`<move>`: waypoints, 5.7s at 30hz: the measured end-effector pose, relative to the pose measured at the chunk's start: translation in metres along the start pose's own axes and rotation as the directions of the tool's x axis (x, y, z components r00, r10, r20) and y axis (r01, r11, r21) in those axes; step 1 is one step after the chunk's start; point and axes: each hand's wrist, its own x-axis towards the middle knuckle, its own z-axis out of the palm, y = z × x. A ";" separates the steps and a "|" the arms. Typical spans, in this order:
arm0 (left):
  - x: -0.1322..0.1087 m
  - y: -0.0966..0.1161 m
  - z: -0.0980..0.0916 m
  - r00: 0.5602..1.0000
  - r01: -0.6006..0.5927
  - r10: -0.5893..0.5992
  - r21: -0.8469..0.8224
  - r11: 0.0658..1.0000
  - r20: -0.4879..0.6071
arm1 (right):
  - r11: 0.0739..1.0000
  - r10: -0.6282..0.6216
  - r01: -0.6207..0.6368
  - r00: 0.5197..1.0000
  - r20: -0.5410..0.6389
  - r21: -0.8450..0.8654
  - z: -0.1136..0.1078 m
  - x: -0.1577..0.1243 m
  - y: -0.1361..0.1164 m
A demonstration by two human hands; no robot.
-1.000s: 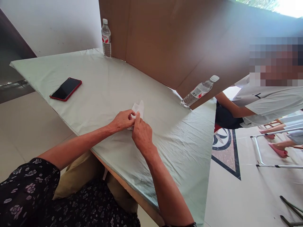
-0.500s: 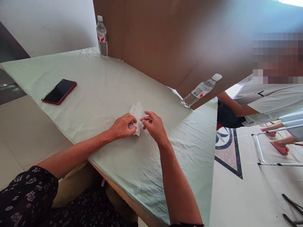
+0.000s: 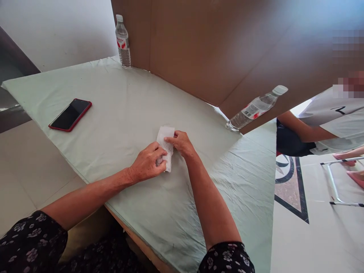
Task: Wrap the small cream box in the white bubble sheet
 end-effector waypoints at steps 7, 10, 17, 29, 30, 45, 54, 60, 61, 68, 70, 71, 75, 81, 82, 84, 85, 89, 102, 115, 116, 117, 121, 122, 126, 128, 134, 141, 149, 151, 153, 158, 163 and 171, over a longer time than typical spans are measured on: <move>-0.001 -0.002 -0.003 0.998 -0.058 0.057 0.057 0.997 0.019 | 0.977 -0.145 0.144 0.989 -0.001 0.156 0.003 -0.010 0.002; -0.001 -0.001 -0.005 0.999 -0.022 0.020 0.047 0.999 0.028 | 0.952 -0.213 0.213 0.977 -0.021 0.220 0.004 -0.023 0.002; -0.004 -0.005 -0.005 0.984 0.121 -0.116 0.031 0.992 -0.133 | 0.900 -0.434 0.432 0.900 0.038 0.056 -0.001 -0.068 -0.003; 0.003 -0.022 -0.013 0.987 0.107 -0.060 -0.335 0.936 0.148 | 0.781 -0.585 0.581 0.809 0.057 -0.229 0.005 -0.109 0.024; 0.003 -0.022 -0.015 0.985 0.110 -0.057 -0.343 0.933 0.161 | 0.761 -0.602 0.597 0.795 0.066 -0.255 0.006 -0.112 0.029; 0.005 -0.035 -0.032 0.929 0.126 0.067 -0.480 0.868 0.365 | 0.664 -0.680 0.657 0.729 0.077 -0.358 0.006 -0.106 0.045; 0.010 -0.025 -0.036 0.839 0.485 -0.211 -0.515 0.707 0.501 | 0.965 -0.256 0.247 0.961 0.106 0.086 0.006 -0.092 0.020; 0.012 -0.031 -0.033 0.880 0.443 -0.305 -0.399 0.803 0.364 | 0.950 -0.246 0.200 0.953 0.179 0.239 0.014 -0.096 0.026; 0.013 -0.032 -0.033 0.895 0.424 -0.319 -0.371 0.826 0.312 | 0.950 -0.247 0.205 0.955 0.163 0.237 0.015 -0.095 0.027; 0.013 -0.030 -0.039 0.920 0.388 -0.376 -0.406 0.827 0.114 | 0.933 -0.235 0.202 0.969 0.079 0.298 0.020 -0.082 0.038; 0.013 -0.028 -0.040 0.921 0.390 -0.357 -0.393 0.833 0.157 | 0.934 -0.223 0.195 0.973 0.065 0.300 0.020 -0.082 0.039; 0.013 -0.028 -0.041 0.919 0.394 -0.346 -0.393 0.831 0.189 | 0.935 -0.222 0.194 0.973 0.063 0.297 0.020 -0.083 0.039; 0.013 -0.026 -0.042 0.897 0.424 -0.295 -0.454 0.784 0.328 | 0.930 -0.264 0.236 0.962 0.064 0.280 0.021 -0.087 0.037; 0.015 -0.027 -0.045 0.888 0.429 -0.278 -0.444 0.786 0.366 | 0.917 -0.354 0.339 0.935 0.038 0.209 0.022 -0.087 0.043; 0.015 -0.028 -0.045 0.888 0.428 -0.283 -0.428 0.796 0.361 | 0.921 -0.355 0.342 0.934 0.038 0.188 0.021 -0.086 0.045; 0.016 -0.029 -0.045 0.885 0.431 -0.286 -0.412 0.803 0.368 | 0.929 -0.342 0.332 0.939 0.039 0.164 0.021 -0.084 0.048; 0.016 -0.029 -0.045 0.883 0.434 -0.286 -0.412 0.801 0.373 | 0.933 -0.331 0.320 0.943 0.040 0.163 0.021 -0.084 0.050; 0.017 -0.028 -0.045 0.873 0.453 -0.294 -0.423 0.785 0.389 | 0.946 -0.289 0.281 0.957 0.033 0.161 0.020 -0.082 0.052; 0.014 -0.035 -0.042 0.843 0.498 -0.216 -0.566 0.657 0.492 | 0.936 -0.346 0.351 0.924 0.163 -0.008 0.013 -0.083 0.042; 0.014 -0.038 -0.038 0.845 0.517 -0.242 -0.612 0.598 0.477 | 0.930 -0.324 0.295 0.940 0.107 0.220 0.019 -0.081 0.047; 0.014 -0.038 -0.037 0.843 0.525 -0.265 -0.612 0.592 0.467 | 0.925 -0.328 0.296 0.939 0.104 0.239 0.019 -0.081 0.047; 0.014 -0.038 -0.037 0.840 0.534 -0.287 -0.613 0.582 0.460 | 0.921 -0.331 0.298 0.938 0.102 0.250 0.020 -0.082 0.047; 0.014 -0.038 -0.038 0.824 0.561 -0.299 -0.618 0.552 0.481 | 0.916 -0.355 0.329 0.931 0.086 0.230 0.021 -0.084 0.048; 0.014 -0.038 -0.039 0.823 0.560 -0.286 -0.618 0.552 0.491 | 0.915 -0.361 0.335 0.929 0.085 0.226 0.022 -0.084 0.048; 0.015 -0.040 -0.038 0.829 0.545 -0.263 -0.606 0.580 0.494 | 0.910 -0.376 0.348 0.922 0.093 0.227 0.022 -0.086 0.049; 0.015 -0.041 -0.037 0.836 0.536 -0.281 -0.589 0.605 0.472 | 0.913 -0.376 0.353 0.922 0.086 0.205 0.022 -0.087 0.049; 0.015 -0.038 -0.040 0.838 0.514 -0.213 -0.597 0.616 0.502 | 0.917 -0.362 0.342 0.930 0.068 0.207 0.022 -0.085 0.051; 0.015 -0.034 -0.046 0.851 0.474 -0.154 -0.609 0.636 0.502 | 0.923 -0.300 0.273 0.952 0.062 0.273 0.022 -0.083 0.050; 0.016 -0.034 -0.045 0.845 0.488 -0.163 -0.612 0.622 0.509 | 0.947 -0.256 0.240 0.965 0.053 0.214 0.012 -0.066 0.033; 0.016 -0.035 -0.044 0.845 0.488 -0.158 -0.618 0.617 0.510 | 0.957 -0.214 0.201 0.976 0.042 0.210 0.013 -0.055 0.026; 0.016 -0.035 -0.044 0.841 0.497 -0.161 -0.620 0.607 0.516 | 0.960 -0.181 0.163 0.982 0.058 0.229 0.014 -0.045 0.018; 0.018 -0.035 -0.046 0.838 0.508 -0.179 -0.618 0.600 0.515 | 0.940 -0.229 0.216 0.973 0.019 0.263 0.017 -0.038 0.003; 0.018 -0.038 -0.043 0.849 0.490 -0.180 -0.611 0.622 0.497 | 0.937 -0.306 0.296 0.952 0.027 0.185 0.014 -0.046 0.001; 0.019 -0.044 -0.036 0.891 0.433 -0.265 -0.520 0.736 0.368 | 0.844 -0.536 0.526 0.829 -0.159 -0.099 0.027 -0.050 0.018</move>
